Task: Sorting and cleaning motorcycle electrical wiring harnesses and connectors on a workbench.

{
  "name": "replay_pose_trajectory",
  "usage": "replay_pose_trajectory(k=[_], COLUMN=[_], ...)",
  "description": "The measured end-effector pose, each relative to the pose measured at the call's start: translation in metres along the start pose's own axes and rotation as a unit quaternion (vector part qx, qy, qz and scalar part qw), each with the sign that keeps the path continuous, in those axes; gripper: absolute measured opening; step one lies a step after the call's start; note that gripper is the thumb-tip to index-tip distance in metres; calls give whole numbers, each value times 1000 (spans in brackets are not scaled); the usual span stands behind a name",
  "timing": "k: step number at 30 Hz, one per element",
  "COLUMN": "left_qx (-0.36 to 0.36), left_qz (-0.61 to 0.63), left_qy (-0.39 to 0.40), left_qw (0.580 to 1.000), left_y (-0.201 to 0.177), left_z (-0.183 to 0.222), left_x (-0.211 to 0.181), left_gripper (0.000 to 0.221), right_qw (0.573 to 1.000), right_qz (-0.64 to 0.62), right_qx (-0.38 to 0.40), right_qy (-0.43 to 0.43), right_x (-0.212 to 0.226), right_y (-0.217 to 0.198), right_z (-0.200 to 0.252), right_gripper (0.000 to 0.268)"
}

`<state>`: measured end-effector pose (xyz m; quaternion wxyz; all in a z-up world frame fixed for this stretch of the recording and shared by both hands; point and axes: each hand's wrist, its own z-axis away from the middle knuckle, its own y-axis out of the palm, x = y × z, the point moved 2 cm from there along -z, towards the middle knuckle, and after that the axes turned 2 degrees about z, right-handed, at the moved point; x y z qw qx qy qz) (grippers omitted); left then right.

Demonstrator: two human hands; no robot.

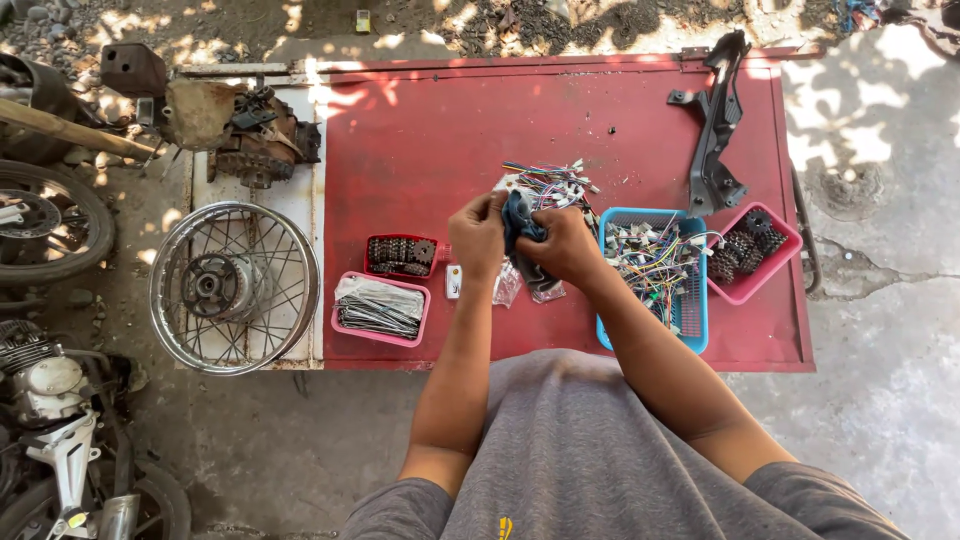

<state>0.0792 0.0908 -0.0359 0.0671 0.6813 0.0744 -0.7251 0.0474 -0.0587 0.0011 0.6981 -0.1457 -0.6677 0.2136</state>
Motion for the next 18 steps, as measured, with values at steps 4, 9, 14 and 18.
replay_pose_trajectory(k=[4,9,14,18], left_qx=[-46,-157,-3,94], left_qz=[126,131,138,168], left_qy=[6,-31,2,42], left_qw=[991,978,990,980], left_y=[-20,-42,-11,21], left_z=[-31,-46,-26,-6], left_x=[29,-16,15,23], left_gripper=[30,24,23,22], right_qw=[999,998,977,987], right_qz=[-18,-4,-176,-133], right_qx=[37,36,-110,-82], right_qy=[6,56,51,47], right_x=[-3,-28,-1,-17], right_y=[-3,0,-10,2], right_z=[5,9,-1,-1], right_gripper=[23,21,21,20])
